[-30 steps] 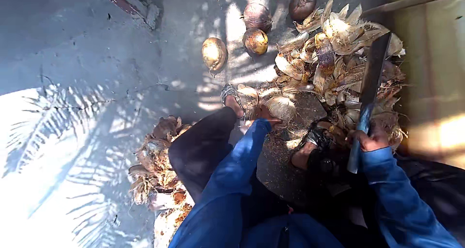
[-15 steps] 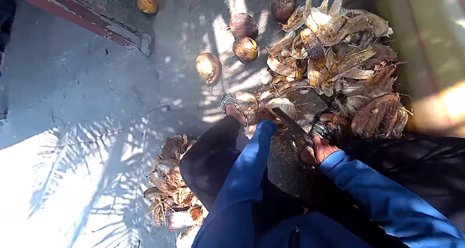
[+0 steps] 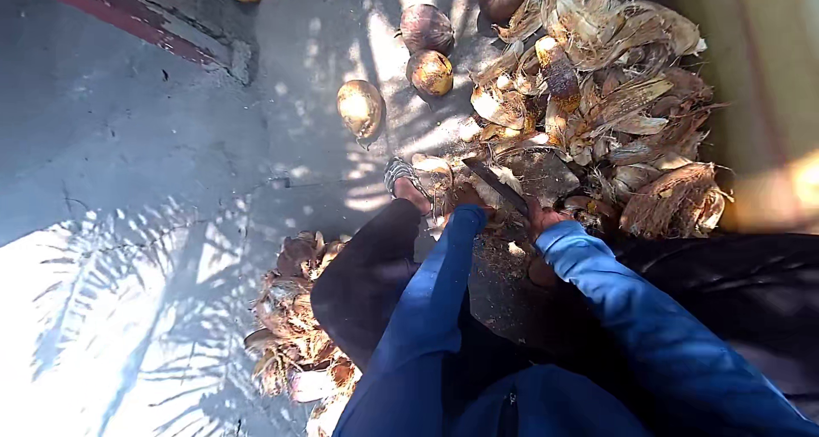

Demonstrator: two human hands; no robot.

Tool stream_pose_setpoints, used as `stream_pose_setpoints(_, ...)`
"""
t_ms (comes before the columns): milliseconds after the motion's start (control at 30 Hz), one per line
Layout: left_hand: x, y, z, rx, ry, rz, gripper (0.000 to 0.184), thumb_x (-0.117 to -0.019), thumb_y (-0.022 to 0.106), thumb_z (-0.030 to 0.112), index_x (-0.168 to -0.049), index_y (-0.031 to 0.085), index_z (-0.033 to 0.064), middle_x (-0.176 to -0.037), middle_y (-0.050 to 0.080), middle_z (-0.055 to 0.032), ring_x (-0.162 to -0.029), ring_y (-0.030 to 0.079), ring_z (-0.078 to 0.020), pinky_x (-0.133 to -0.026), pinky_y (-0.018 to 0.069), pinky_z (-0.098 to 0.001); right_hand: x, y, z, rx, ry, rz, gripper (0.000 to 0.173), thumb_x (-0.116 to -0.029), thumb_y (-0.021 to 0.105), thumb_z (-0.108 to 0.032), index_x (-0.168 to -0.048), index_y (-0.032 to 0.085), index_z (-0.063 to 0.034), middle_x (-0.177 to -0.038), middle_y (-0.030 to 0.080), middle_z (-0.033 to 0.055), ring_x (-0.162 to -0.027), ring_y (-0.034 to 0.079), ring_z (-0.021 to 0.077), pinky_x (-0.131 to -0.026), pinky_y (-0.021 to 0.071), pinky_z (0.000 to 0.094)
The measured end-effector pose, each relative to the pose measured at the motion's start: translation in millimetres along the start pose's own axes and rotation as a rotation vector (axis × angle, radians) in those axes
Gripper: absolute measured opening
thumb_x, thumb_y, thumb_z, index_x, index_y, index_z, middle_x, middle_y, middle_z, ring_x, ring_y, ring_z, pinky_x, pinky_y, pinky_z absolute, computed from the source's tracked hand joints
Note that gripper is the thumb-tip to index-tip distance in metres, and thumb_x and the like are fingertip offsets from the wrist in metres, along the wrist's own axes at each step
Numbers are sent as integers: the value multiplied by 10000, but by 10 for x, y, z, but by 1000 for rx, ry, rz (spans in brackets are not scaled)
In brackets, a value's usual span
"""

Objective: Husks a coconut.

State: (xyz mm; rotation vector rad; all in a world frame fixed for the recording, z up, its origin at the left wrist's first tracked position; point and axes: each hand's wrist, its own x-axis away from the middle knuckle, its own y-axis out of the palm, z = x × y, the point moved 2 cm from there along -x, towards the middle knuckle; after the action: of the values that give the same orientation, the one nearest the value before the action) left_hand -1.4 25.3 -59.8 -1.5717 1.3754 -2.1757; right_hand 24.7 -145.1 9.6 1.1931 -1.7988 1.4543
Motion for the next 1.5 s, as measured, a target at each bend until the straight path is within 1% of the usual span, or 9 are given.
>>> stream_pose_setpoints(200, 23, -33, -28, -51, 58, 5, 1085, -732, 902, 260, -1546, 240, -15, -1583, 307, -301, -1251, 585, -452, -957, 539, -587, 451, 150, 325, 53, 117, -36, 630, -1103, 364, -477, -1587, 308, -77, -1425, 564, 288, -1313, 566, 468, -1084, 429, 619)
stream_pose_setpoints(433, 45, 5, -57, -78, 21, 8, 1143, -702, 913, 287, -1566, 221, 0, -1573, 331, -299, -1281, 568, -437, -981, 536, -569, -645, 33, -162, -218, -31, 98, 560, -1094, 479, -299, -1517, 368, 51, -1376, 587, 312, -1287, 593, 443, -1093, 450, 589)
stream_pose_setpoints(633, 22, -54, -42, -83, 21, -49, 1117, -737, 893, 286, -1571, 213, -12, -1570, 338, -301, -1290, 568, -432, -1006, 526, -552, 341, 227, 412, -49, 77, -23, 634, -1092, 390, -477, -1551, 366, -41, -1308, 645, 286, -1247, 627, 438, -1065, 462, 593)
stream_pose_setpoints(767, 48, -33, -28, -60, 35, -16, 1117, -720, 903, 270, -1560, 228, -23, -1565, 339, -299, -1255, 587, -440, -979, 542, -548, 20, 306, 423, -133, 42, 78, 569, -1086, 455, -419, -1464, 461, 5, -1211, 681, 293, -1166, 664, 450, -1021, 491, 598)
stream_pose_setpoints(933, 72, -46, -32, -39, 17, -35, 1118, -764, 868, 258, -1589, 166, -17, -1587, 313, -297, -1289, 567, -436, -996, 534, -546, -705, 95, 29, -288, -73, 133, 555, -1083, 504, -363, -1456, 446, 44, -1307, 629, 304, -1231, 625, 452, -1054, 473, 608)
stream_pose_setpoints(1200, 66, -46, 1, -90, 25, -32, 1134, -767, 867, 245, -1599, 141, -13, -1612, 273, -292, -1312, 551, -425, -1023, 517, -538, -84, 282, 390, -187, 104, 40, 609, -1089, 487, -385, -1550, 364, -6, -1341, 613, 309, -1269, 605, 442, -1089, 440, 583)
stream_pose_setpoints(1367, 205, 145, -21, -63, 52, 60, 1157, -702, 915, 227, -1563, 193, -48, -1608, 240, -320, -1335, 522, -444, -1011, 525, -536, -418, 152, 226, -363, 54, -47, 547, -1095, 485, -248, -1546, 337, 25, -1477, 503, 300, -1384, 505, 427, -1134, 411, 570)
stream_pose_setpoints(1433, 222, 92, -9, -68, 58, 85, 1147, -695, 929, 237, -1546, 213, -45, -1609, 214, -327, -1300, 540, -465, -964, 546, -565, -797, 382, 272, -514, -22, 182, 507, -1072, 546, -252, -1444, 462, 81, -1351, 584, 340, -1275, 587, 452, -1092, 449, 581)
stream_pose_setpoints(1500, 260, 119, 27, -44, 50, 75, 1137, -704, 928, 253, -1547, 223, -41, -1609, 231, -320, -1276, 562, -467, -963, 545, -573, -759, 429, 437, -510, 3, 148, 510, -1085, 525, -275, -1445, 471, 82, -1371, 583, 320, -1305, 576, 419, -1135, 420, 545)
